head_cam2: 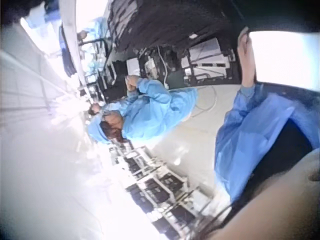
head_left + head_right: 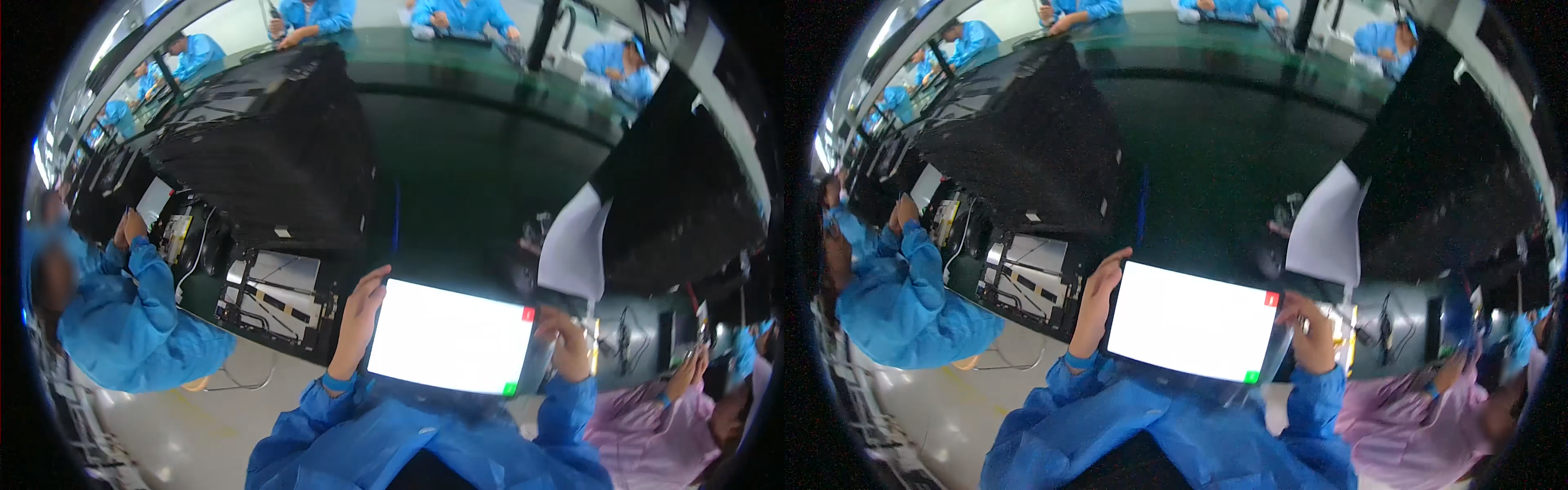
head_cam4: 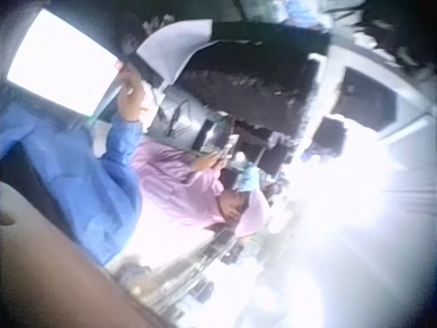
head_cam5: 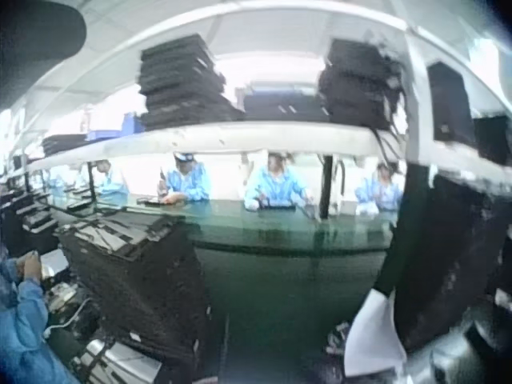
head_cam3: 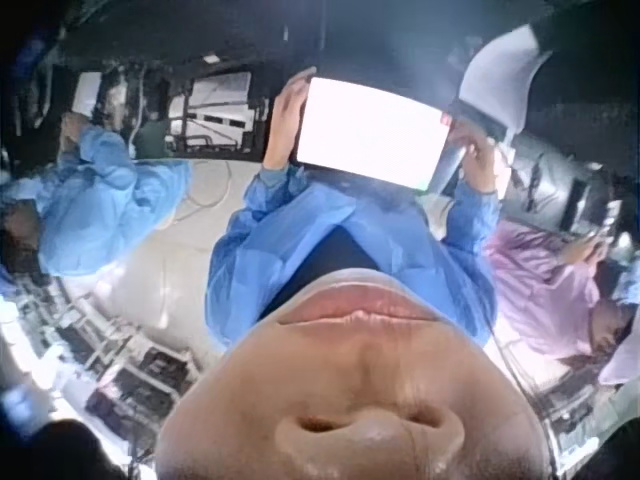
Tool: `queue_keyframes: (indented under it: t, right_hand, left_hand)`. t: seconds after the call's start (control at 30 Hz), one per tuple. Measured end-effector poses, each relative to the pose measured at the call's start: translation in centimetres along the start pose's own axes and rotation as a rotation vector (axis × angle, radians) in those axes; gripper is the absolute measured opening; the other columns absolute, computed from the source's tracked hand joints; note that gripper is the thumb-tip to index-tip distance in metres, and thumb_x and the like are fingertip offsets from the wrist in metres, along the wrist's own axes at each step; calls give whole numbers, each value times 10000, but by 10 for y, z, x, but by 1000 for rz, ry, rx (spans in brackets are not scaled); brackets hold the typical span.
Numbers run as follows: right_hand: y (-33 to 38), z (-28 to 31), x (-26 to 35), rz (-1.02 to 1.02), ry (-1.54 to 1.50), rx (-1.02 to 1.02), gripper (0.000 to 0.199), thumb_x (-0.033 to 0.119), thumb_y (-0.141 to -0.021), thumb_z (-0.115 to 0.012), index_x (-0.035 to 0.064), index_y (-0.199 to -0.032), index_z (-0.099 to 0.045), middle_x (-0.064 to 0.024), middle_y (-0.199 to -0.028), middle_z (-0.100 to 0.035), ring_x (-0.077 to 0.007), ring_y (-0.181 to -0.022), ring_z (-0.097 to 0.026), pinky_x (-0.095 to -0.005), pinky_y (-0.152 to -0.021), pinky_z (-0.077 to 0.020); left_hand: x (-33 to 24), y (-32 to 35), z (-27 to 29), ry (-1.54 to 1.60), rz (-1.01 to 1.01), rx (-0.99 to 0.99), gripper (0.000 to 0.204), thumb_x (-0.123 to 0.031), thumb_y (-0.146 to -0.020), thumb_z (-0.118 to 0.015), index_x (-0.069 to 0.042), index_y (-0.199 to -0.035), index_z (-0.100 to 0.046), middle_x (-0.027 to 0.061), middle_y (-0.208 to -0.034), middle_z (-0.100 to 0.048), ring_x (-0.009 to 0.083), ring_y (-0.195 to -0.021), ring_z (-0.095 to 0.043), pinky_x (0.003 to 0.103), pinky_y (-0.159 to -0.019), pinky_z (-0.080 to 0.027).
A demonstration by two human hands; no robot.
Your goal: Checking and testing tablet screens and internal components on an assembly line.
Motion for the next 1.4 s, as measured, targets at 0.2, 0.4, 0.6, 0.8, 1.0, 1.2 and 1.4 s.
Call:
queue_keyframes:
  t: [0.2,0.4,0.6,0.8,1.0,1.2,1.4]
  right_hand:
    - [2,12,-2,40,-96,50,157,-44,-734,-492,23,-813,-609,-167,-1161,-576,-257,-1103,-537,-337,-936,-384]
    - [4,3,11,164,-90,-7,127,11,-764,-494,61,-849,-574,-188,-1264,-505,-317,-1208,-463,-405,-1012,-338]
    - [12,23,8,248,22,52,93,154,-807,-544,62,-816,-535,-266,-1282,-459,-387,-1238,-415,-503,-1031,-302]
    - [23,32,-6,179,-123,-70,128,201,-915,-509,80,-886,-479,-239,-1238,-507,-315,-1118,-543,-436,-983,-393]
    - [27,33,-8,127,-238,-68,62,47,-886,-413,90,-841,-409,-277,-1210,-509,-293,-1101,-555,-426,-983,-365]
    - [28,32,-5,125,-70,-149,93,41,-879,-473,54,-794,-438,-283,-1140,-552,-285,-1003,-603,-401,-915,-439]
    - [30,36,-19,67,-216,-69,168,146,-907,-523,38,-821,-426,-310,-1210,-488,-287,-1083,-559,-417,-1012,-339]
  left_hand:
    - [-14,3,-12,37,40,18,411,-251,-909,-426,22,-1194,-537,124,-1248,-523,215,-1162,-471,282,-1012,-303]
    - [19,1,4,5,79,-169,390,-262,-904,-453,9,-1155,-580,122,-1162,-585,207,-1091,-523,287,-980,-340]
    - [-1,2,1,45,-160,-1,494,-389,-930,-390,15,-1165,-548,129,-1214,-537,212,-1050,-541,291,-936,-376]
    - [-7,9,1,-107,-293,-62,624,-513,-928,-292,23,-1101,-558,169,-1199,-527,249,-1050,-545,317,-876,-435]
    - [-10,10,5,-107,-314,-105,593,-514,-895,-378,12,-1041,-609,167,-1177,-544,242,-1036,-554,316,-856,-447]
    - [-9,6,2,-25,-244,-62,501,-441,-868,-433,-15,-1029,-641,148,-1173,-564,244,-1038,-566,312,-890,-441]
    - [0,4,2,-34,-206,-72,440,-391,-869,-461,-33,-1051,-639,113,-1172,-575,237,-1040,-565,319,-917,-424]
Point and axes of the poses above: each hand's wrist, its own y-axis away from the middle knuckle, its own z-axis out of the back of the hand, x = y × z, the point moved 2 cm from there along -y, towards the middle knuckle
